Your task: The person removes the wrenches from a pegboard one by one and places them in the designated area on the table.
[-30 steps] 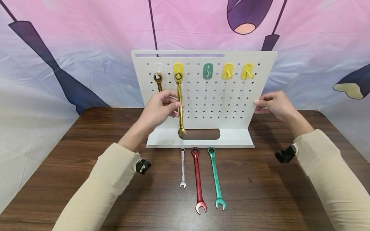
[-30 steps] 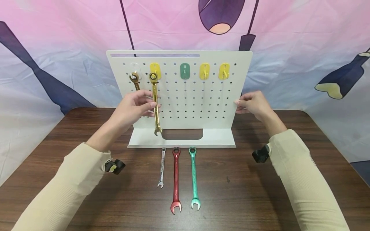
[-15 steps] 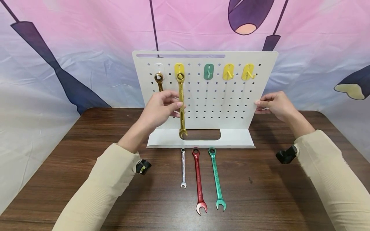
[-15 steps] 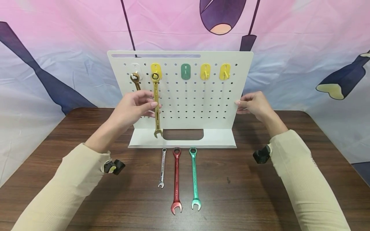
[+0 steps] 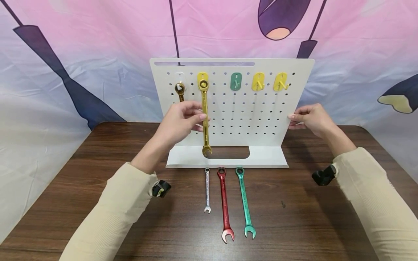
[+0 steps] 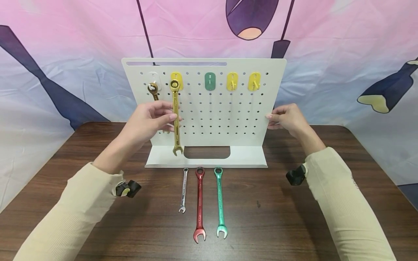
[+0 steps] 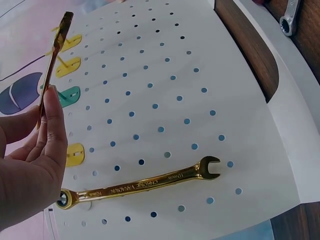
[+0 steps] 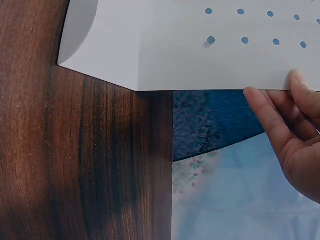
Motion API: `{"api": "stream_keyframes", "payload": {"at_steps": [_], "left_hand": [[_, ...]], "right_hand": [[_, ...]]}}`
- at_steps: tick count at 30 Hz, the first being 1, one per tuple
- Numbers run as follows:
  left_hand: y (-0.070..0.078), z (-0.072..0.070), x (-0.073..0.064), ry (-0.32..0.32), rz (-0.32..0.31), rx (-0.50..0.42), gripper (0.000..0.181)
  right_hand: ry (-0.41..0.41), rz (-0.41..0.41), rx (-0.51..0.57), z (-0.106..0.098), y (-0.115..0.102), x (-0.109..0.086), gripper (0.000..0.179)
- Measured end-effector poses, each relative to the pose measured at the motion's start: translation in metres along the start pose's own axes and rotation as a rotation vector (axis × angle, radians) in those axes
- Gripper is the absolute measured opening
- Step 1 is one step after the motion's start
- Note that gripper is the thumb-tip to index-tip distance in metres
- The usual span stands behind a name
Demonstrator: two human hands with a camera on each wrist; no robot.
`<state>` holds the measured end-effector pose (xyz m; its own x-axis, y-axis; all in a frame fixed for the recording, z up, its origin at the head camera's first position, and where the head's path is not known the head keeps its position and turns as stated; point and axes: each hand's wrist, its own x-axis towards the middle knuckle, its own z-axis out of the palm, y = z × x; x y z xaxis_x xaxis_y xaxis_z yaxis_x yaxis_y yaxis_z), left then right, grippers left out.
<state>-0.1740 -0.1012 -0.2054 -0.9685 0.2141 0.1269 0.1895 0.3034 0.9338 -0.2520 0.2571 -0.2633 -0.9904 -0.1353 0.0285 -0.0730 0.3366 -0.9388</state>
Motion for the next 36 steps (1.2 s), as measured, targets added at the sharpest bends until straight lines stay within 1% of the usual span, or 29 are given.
{"api": "stream_keyframes", "payload": {"at_steps": [4, 10, 15, 27, 31, 36], "left_hand": [[0.0, -0.002, -0.003, 0.015, -0.01, 0.001, 0.025], [-0.003, -0.001, -0.007, 0.011, -0.018, -0.036, 0.028], [-0.009, 0.001, -0.01, 0.013, -0.002, -0.038, 0.025], [-0.035, 0.003, -0.015, -0.024, -0.034, -0.034, 0.021], [-0.045, 0.002, -0.017, -0.027, -0.062, -0.046, 0.023], [-0.058, 0.001, -0.022, -0.038, -0.112, -0.054, 0.027]], "right_hand": [[0.002, 0.0, 0.003, 0.0, 0.0, 0.0, 0.013], [0.005, 0.003, -0.007, 0.0, 0.0, 0.0, 0.014], [-0.004, 0.009, -0.003, 0.0, -0.001, -0.001, 0.012], [0.002, 0.019, 0.005, -0.001, -0.002, -0.001, 0.012], [0.0, 0.023, 0.005, 0.0, -0.003, -0.002, 0.014], [0.001, 0.023, 0.004, 0.0, -0.003, -0.002, 0.015]]}}
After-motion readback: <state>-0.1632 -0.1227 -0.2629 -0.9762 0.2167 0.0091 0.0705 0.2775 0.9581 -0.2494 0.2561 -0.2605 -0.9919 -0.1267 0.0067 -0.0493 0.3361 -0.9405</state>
